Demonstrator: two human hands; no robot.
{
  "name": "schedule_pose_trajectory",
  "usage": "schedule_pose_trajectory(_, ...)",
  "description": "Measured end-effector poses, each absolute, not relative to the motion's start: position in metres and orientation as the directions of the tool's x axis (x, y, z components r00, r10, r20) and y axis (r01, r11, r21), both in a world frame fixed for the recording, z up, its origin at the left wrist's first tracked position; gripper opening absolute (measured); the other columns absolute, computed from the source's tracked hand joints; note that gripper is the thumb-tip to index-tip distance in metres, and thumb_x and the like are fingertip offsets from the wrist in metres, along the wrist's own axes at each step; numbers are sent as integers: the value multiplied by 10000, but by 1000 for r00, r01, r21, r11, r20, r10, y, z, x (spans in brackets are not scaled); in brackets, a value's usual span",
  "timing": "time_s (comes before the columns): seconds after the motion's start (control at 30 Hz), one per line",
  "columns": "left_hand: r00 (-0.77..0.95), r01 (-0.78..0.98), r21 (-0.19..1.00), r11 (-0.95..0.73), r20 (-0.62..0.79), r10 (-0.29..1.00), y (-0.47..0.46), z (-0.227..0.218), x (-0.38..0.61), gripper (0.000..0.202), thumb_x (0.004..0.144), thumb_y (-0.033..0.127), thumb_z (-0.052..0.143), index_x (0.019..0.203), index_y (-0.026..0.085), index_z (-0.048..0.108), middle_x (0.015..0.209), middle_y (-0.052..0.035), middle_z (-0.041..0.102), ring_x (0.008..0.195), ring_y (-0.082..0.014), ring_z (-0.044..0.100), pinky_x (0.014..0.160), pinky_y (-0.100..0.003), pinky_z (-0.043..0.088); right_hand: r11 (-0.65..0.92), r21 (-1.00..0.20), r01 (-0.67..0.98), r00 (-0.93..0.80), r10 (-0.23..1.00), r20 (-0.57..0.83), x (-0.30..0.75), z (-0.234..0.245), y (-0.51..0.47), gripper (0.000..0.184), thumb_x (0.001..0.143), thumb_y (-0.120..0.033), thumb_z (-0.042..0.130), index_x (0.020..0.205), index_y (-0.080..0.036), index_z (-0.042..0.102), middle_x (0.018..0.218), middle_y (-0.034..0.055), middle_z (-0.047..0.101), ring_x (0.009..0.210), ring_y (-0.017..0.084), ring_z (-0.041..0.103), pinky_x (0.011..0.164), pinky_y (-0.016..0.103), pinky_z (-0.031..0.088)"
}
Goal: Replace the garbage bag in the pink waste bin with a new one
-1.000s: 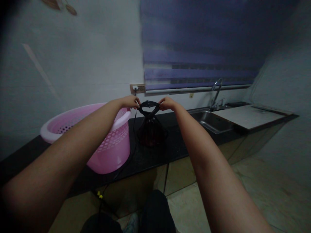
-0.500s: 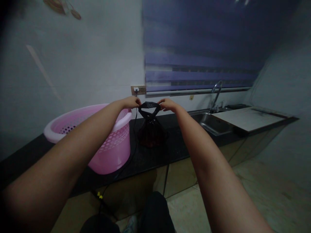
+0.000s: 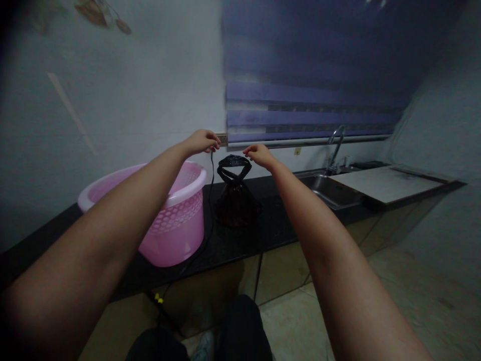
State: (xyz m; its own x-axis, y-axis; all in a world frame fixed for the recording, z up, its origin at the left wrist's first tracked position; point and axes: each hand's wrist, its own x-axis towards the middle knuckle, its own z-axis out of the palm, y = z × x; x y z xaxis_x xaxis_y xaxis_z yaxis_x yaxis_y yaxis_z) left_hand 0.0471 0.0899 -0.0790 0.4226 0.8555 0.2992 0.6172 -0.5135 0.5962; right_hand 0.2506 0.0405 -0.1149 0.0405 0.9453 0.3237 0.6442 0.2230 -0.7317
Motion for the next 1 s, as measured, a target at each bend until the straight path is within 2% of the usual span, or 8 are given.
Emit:
schedule_pose_trajectory(0.13,372,562,666,-491,327,869,84,-62,37,195,761,87,530,915,99,650,856,-103,681,789,-167,636,671,-263,463,238,-736,633,43,939,340,241,-107,39,266,771,5,440,931,-68,639,889,82,630,579,51,459,502,169,338)
schedule_pose_trajectory(0.33,334,580,676,-454,310,890,72,-52,21,216,784,104,485,904,92,664,803,-87,663,772,-167,629,686,-277,446,247,-760,602,29,944,329,224,-98,38,216,782,17,446,873,-82,616,811,59,607,565,55,483,576,199,409)
schedule_pose_trajectory(0.57,287,615,669,-417,303,909,63,-52,2,178,802,121,491,876,97,651,789,-80,655,737,-150,626,671,-261,436,243,-775,584,10,952,306,210,-93,36,136,807,-2,484,834,-94,581,749,34,590,539,52,474,540,194,385)
schedule_pose_trajectory(0.77,270,632,663,-401,297,916,60,-53,-14,189,795,88,483,881,92,651,782,-78,650,685,-134,610,658,-261,428,258,-772,581,-13,951,308,198,-93,37,142,816,-8,476,829,-97,586,704,16,580,519,39,472,491,160,352)
schedule_pose_trajectory(1.0,231,630,685,-366,285,930,61,-55,-34,190,811,89,485,902,81,651,739,-71,636,623,-122,595,638,-252,417,263,-776,573,-45,956,292,185,-96,48,165,822,-2,460,868,-96,588,770,42,625,522,44,489,507,165,401)
